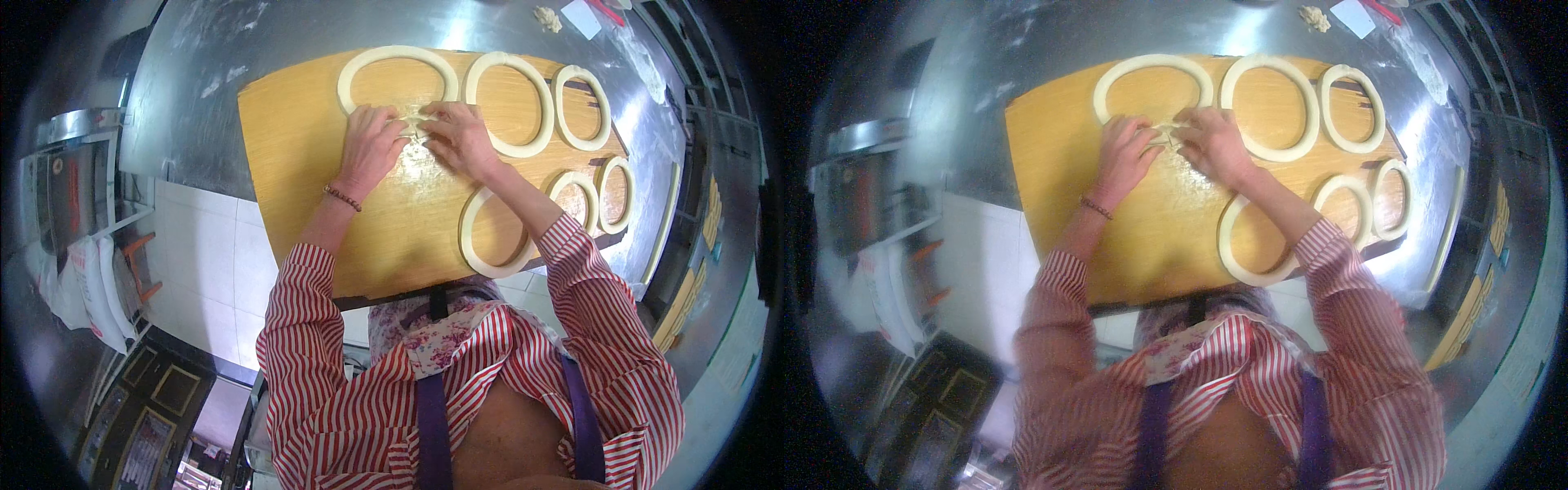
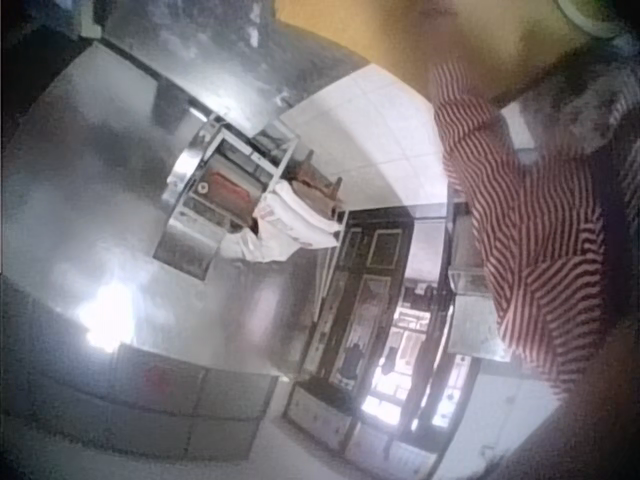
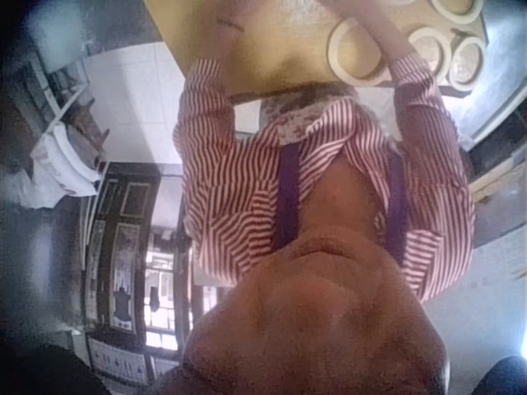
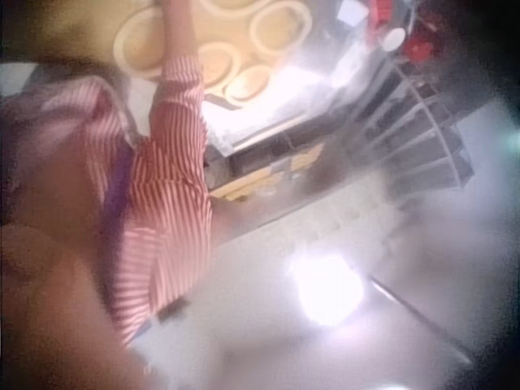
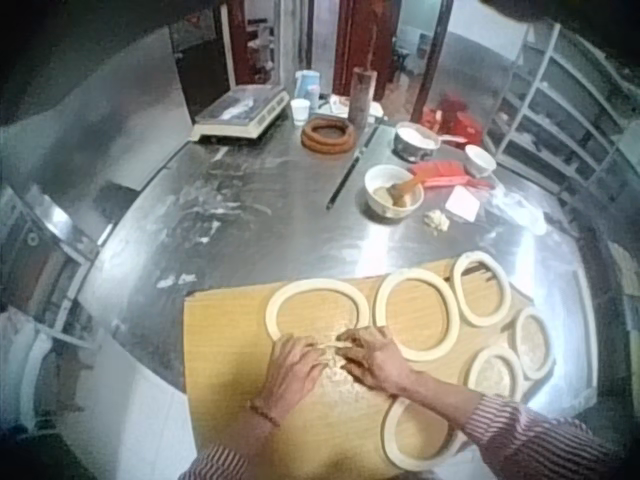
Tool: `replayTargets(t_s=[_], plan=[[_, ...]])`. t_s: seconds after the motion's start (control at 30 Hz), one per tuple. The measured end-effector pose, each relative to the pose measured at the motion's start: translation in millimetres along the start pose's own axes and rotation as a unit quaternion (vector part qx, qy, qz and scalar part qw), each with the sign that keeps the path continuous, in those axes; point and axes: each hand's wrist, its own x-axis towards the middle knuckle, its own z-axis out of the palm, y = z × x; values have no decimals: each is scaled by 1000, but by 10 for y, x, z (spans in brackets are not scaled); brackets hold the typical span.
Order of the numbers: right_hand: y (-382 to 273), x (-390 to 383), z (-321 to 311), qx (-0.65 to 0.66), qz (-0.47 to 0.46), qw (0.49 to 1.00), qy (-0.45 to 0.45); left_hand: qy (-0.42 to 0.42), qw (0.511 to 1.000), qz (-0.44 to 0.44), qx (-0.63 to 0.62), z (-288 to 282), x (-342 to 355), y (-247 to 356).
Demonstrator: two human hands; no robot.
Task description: The person shapes long strips of dough into circular rings by hand on a wooden board. They repeatedly pick up a strip, form a loop, and press the ends together to seal the ring, arranging the finished rings on the board.
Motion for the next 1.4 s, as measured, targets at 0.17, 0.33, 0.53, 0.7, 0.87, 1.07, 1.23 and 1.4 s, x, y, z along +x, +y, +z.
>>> replayTargets(t_s=[0.17,0.33,0.53,0.7,0.87,1.07,1.23,1.4], plan=[[69,79,0,10,-36,999,21,13,999,17,26,34,80,-17],[122,75,136,51,30,997,45,40,997,-45,-49,161,27,-49],[-15,120,76,33,41,998,18,48,996,-55,-58,198,21,-35],[-47,142,53,11,2,1000,17,56,995,-61,-50,222,9,11],[-78,146,118,-1,-21,999,34,70,994,-64,-52,259,-5,9],[-141,134,103,20,25,998,51,95,994,-52,-19,267,-34,-27],[-144,111,219,38,47,995,77,43,994,-94,-35,147,-102,64],[-134,102,257,25,27,996,84,28,989,-129,-63,84,-36,147]])
